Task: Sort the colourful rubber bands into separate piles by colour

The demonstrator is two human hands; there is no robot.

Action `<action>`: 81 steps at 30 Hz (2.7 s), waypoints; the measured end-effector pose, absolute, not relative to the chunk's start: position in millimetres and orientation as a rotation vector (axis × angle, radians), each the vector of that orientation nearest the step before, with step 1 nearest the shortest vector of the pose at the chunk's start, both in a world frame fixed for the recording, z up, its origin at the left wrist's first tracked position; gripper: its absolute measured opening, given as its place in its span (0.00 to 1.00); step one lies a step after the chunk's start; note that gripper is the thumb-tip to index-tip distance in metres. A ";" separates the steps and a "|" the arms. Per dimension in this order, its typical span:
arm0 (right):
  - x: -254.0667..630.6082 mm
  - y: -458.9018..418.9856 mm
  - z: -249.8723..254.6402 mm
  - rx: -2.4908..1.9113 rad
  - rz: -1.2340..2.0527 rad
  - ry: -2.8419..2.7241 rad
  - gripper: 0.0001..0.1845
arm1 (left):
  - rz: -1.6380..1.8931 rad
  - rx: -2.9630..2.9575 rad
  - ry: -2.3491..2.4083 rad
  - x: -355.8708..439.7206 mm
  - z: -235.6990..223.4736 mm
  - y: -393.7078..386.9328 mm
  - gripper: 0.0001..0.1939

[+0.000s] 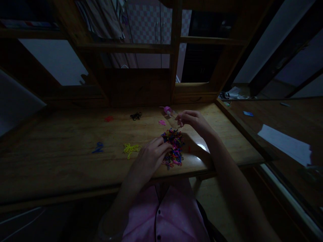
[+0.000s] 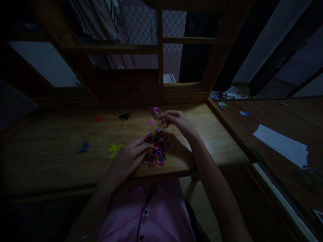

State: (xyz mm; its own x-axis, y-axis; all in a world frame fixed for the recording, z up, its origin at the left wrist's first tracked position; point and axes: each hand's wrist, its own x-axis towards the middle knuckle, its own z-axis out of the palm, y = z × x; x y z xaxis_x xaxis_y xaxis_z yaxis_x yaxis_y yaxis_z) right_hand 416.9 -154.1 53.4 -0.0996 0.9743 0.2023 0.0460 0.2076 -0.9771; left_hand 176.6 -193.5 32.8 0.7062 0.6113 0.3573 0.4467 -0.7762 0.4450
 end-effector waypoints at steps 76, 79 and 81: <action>289.6 -52.8 61.8 -1.644 0.129 -2.221 0.09 | 1.201 1.690 1.522 80.4 -5.7 -229.8 0.13; 261.1 -37.6 59.0 -1.793 -0.041 -2.304 0.13 | 1.207 1.782 1.570 78.0 -1.0 -227.9 0.11; 255.2 -35.8 57.7 -1.816 -0.083 -2.316 0.14 | 1.227 1.811 1.559 75.9 -1.0 -225.8 0.11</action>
